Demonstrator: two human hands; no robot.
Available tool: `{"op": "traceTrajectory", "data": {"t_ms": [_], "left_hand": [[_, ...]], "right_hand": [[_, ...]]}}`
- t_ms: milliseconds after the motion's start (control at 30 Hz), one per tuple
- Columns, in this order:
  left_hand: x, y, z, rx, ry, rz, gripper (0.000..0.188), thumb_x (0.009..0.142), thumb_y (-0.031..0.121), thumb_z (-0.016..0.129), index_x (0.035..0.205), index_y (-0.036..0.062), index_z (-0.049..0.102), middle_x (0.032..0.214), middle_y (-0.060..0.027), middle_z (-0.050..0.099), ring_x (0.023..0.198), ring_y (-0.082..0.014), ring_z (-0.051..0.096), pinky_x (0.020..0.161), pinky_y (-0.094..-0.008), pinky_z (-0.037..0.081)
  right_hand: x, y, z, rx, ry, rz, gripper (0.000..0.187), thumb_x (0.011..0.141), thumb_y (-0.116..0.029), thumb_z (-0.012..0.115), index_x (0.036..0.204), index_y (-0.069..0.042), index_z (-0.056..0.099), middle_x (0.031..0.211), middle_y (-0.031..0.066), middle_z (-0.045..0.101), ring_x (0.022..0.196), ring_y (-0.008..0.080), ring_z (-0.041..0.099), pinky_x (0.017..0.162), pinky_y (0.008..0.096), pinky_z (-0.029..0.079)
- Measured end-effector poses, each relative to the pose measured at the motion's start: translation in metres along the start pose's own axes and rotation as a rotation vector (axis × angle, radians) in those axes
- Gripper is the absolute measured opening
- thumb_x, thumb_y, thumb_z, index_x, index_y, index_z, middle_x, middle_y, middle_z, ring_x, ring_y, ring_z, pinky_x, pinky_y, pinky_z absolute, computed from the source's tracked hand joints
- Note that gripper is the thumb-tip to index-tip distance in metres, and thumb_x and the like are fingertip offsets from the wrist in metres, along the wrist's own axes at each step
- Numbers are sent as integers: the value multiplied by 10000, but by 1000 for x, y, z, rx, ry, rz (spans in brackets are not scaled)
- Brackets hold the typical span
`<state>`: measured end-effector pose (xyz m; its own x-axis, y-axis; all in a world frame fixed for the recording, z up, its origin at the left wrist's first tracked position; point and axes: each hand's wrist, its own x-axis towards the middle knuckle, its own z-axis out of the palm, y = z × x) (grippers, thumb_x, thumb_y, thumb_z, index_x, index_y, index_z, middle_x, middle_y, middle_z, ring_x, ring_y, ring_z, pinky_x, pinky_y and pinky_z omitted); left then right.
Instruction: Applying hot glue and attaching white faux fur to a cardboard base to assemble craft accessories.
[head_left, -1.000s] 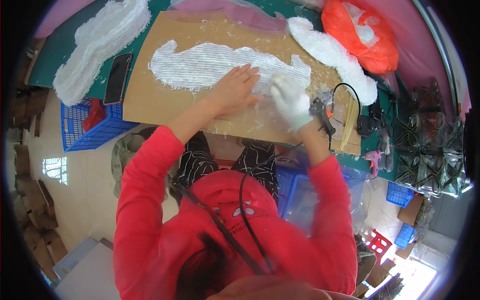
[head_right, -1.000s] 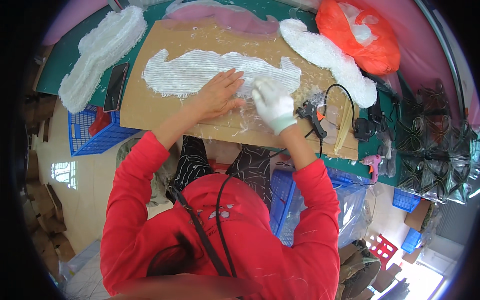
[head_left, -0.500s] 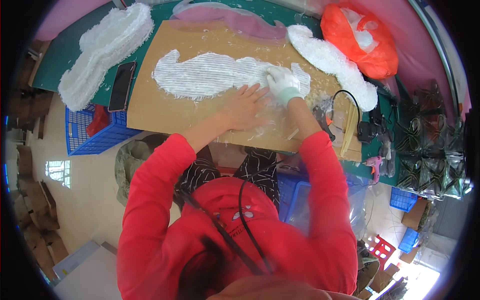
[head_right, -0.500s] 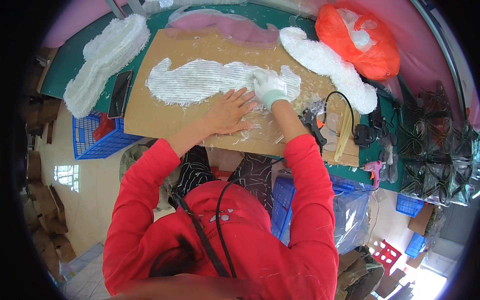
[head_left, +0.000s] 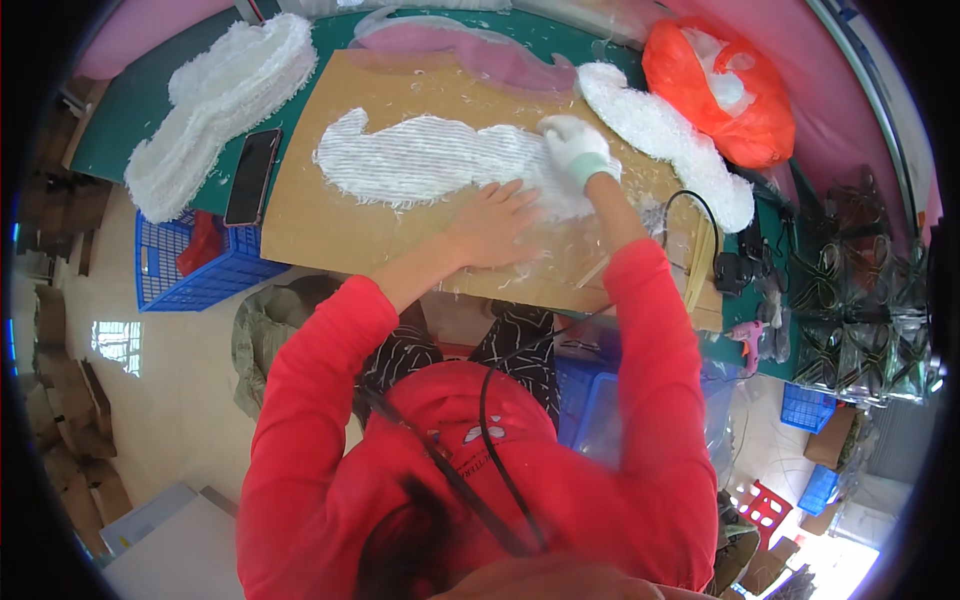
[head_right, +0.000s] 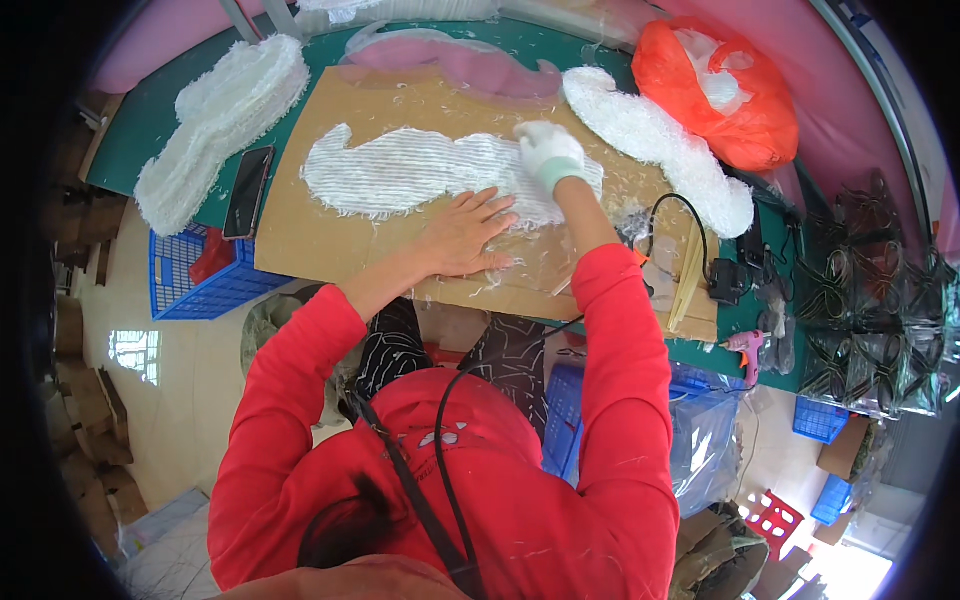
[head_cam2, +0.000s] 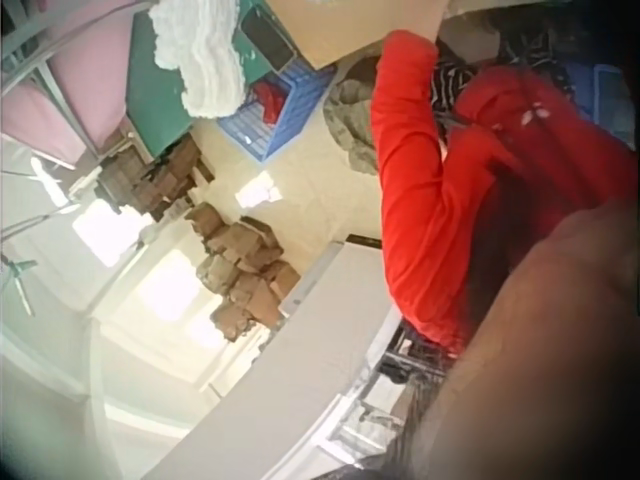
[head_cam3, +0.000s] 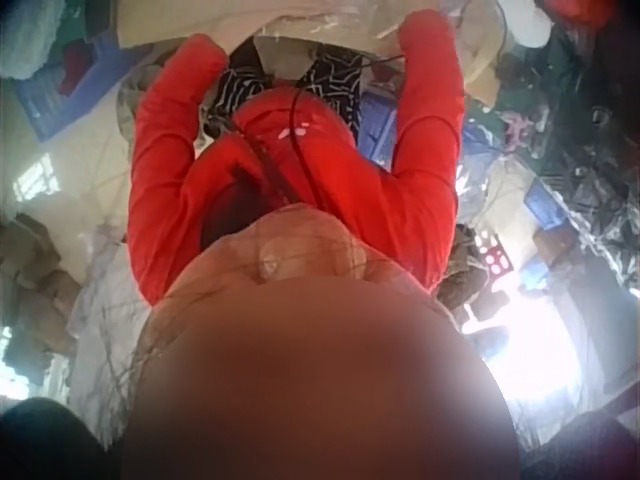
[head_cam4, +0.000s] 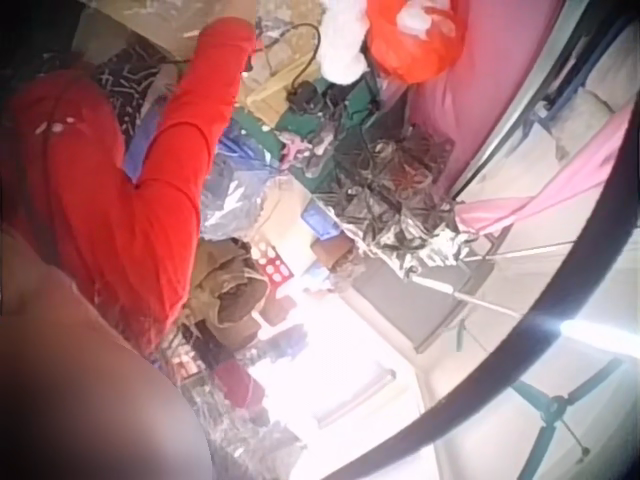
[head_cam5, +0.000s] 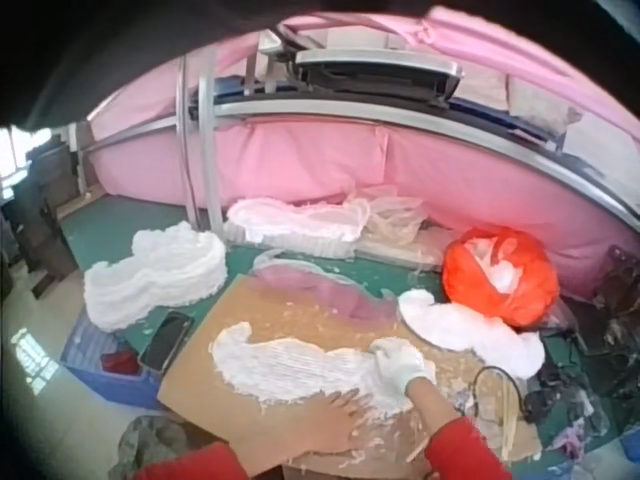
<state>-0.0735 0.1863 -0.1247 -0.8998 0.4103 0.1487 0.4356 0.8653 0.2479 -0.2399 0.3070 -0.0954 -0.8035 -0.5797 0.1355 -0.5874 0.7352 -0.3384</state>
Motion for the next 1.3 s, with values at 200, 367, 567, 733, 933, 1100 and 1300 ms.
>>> {"op": "traceTrajectory", "data": {"t_ms": [200, 367, 567, 733, 933, 1100, 1300], "left_hand": [[13, 3, -10, -83, 260, 51, 512, 827, 438, 508, 1155, 46, 509, 1261, -123, 454, 1185, -300, 393, 991, -427, 283], [38, 4, -13, -174, 371, 94, 425, 812, 357, 564, 1082, 28, 553, 1223, -134, 486, 1140, -302, 436, 964, -416, 314], [67, -2, 10, -91, 190, -59, 556, 847, 463, 454, 1233, 63, 445, 1348, -130, 347, 1254, -305, 299, 1031, -427, 222], [60, 1, 16, 54, -55, -124, 672, 855, 576, 317, 1358, 130, 290, 1442, -79, 186, 1334, -272, 132, 1078, -430, 96], [59, 0, 14, 56, -55, -125, 663, 857, 575, 315, 1355, 136, 300, 1441, -70, 193, 1334, -273, 133, 1080, -429, 88], [59, 0, 13, 53, -46, -122, 667, 857, 575, 316, 1353, 130, 304, 1438, -72, 197, 1333, -273, 135, 1079, -432, 91], [60, -2, 15, 35, -47, -120, 683, 854, 589, 300, 1355, 124, 298, 1436, -82, 198, 1334, -274, 128, 1081, -431, 83]], "right_hand": [[-21, 45, -48, 99, 175, 24, 248, 805, -198, 473, 982, -153, 640, 994, 93, 622, 946, 258, 581, 854, 338, 435], [-42, 48, -55, -71, -36, 152, 256, 784, -226, 472, 974, -197, 642, 997, 98, 614, 941, 280, 571, 840, 371, 440], [-33, 49, -36, -196, -180, 136, 260, 777, -223, 471, 972, -225, 642, 1045, 102, 595, 974, 285, 558, 840, 384, 441], [-24, 53, -34, -192, -183, 234, 257, 778, -247, 478, 971, -216, 644, 1086, 108, 574, 997, 295, 549, 849, 389, 440], [-20, 64, -43, -214, -66, 449, 280, 765, -281, 506, 997, -194, 637, 1074, 130, 589, 992, 295, 560, 859, 369, 437], [-18, 63, -40, 40, -42, 442, 406, 710, -332, 563, 1083, -174, 589, 1099, 106, 586, 1029, 275, 550, 862, 364, 434], [-7, 64, -37, -57, -216, 459, 482, 614, -329, 648, 1058, -147, 600, 1097, 121, 585, 1022, 268, 555, 848, 346, 442]]}}
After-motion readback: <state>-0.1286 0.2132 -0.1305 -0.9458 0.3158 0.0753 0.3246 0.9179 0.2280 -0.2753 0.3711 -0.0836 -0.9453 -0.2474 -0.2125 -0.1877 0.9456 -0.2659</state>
